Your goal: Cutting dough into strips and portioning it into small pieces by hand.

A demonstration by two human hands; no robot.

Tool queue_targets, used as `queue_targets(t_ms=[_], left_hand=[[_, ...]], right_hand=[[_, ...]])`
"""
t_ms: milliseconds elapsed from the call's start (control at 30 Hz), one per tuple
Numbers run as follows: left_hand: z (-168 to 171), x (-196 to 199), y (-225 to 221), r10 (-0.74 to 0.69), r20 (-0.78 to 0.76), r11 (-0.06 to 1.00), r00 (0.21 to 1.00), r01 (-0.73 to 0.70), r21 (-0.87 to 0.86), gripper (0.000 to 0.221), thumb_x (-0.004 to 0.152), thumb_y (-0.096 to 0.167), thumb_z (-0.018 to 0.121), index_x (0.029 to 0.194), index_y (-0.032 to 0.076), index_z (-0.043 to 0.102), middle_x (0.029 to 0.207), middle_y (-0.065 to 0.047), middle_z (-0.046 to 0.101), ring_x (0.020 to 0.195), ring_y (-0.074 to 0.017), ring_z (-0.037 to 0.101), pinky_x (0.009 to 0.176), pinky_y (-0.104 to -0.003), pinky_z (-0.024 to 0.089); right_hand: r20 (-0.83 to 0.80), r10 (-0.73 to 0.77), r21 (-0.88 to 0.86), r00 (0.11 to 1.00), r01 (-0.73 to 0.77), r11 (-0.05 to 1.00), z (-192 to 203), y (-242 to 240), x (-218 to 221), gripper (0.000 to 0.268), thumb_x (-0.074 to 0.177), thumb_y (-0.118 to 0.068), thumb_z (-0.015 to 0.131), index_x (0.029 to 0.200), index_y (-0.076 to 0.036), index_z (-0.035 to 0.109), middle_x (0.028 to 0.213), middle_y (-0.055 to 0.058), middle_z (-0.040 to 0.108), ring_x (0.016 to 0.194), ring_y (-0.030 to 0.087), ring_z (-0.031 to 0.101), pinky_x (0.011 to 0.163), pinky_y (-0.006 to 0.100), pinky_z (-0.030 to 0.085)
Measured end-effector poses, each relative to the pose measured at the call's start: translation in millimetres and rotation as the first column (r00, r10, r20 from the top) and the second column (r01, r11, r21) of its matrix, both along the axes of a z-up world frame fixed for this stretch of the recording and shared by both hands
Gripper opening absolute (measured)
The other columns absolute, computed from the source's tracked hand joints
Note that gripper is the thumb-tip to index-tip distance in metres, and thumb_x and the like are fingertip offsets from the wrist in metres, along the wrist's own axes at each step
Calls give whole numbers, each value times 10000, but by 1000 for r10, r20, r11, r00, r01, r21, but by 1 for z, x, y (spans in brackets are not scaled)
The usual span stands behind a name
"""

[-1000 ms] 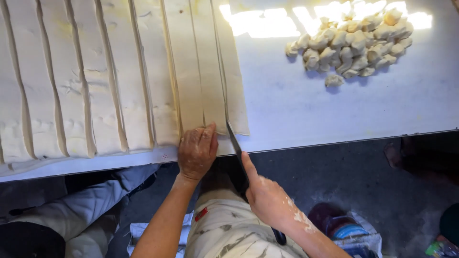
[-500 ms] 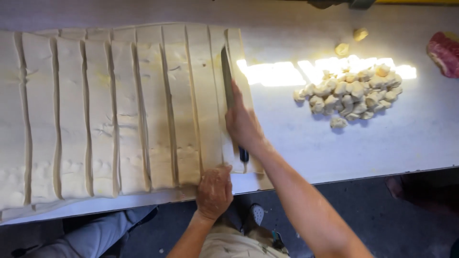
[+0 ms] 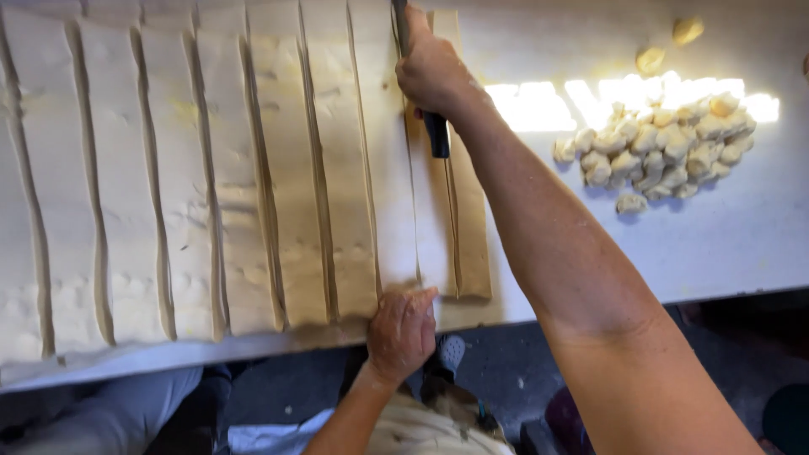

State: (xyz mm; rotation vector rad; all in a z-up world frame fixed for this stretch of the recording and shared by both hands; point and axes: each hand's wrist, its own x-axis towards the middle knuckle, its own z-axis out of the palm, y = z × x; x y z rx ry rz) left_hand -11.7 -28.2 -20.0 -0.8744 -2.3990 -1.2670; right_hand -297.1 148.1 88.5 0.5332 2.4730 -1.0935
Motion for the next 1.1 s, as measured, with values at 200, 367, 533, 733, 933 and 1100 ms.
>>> queue_targets(t_ms=[200,367,533,733,933,1100], left_hand=[[56,11,-20,-14,96,978,995,-6,206,182,1035,39,496,1157,-33,610,982,-171,660,792,-328,620,754,-429,529],[69,19,-34,183,31,983,983,-182,-30,159,1028,68,540,1105,30,674,884,-100,613,773,-311,625,721,-402,533],[64,24,-35,275,-14,925,961,-268,-268,201,1002,72,577,1171,43,682,1002,-116,632,911,-323,642,833,-427,546],[61,18,-66,342,-59,885,938,-343,-314,175,1003,64,624,1161,55,700,908,-82,570,803,-272,593,695,-389,537],[25,-10,-91,301,-184,877,936,-347,-333,258,1026,234,605,1224,133,736,904,-64,560,747,-313,558,646,-458,461],[3,-17,-100,265,-265,902,927,-336,-271,236,1037,291,600,1195,178,733,859,4,569,670,-234,548,598,-386,483]], right_hand=[[130,130,133,983,-147,980,-15,-26,143,786,937,-100,378,1646,-215,58,996,348,648,868,535,638,727,617,486],[220,177,-4,959,-181,984,18,-48,297,824,943,-112,392,1663,-213,4,1006,376,669,930,570,662,778,627,516],[330,270,-130,904,-240,962,57,-32,395,837,960,-94,416,1674,-211,-7,879,300,700,746,494,646,678,543,468],[276,129,-206,952,-73,976,72,-19,372,695,943,-134,423,1601,-310,286,723,202,732,609,320,721,667,419,526],[-157,-20,-121,987,1,993,-12,-42,150,795,906,-53,417,1635,-206,138,1153,306,680,884,483,688,810,520,511],[-250,21,-92,968,-46,995,-51,-50,12,612,1020,-10,384,1562,-228,202,708,41,596,523,207,614,420,319,536]])
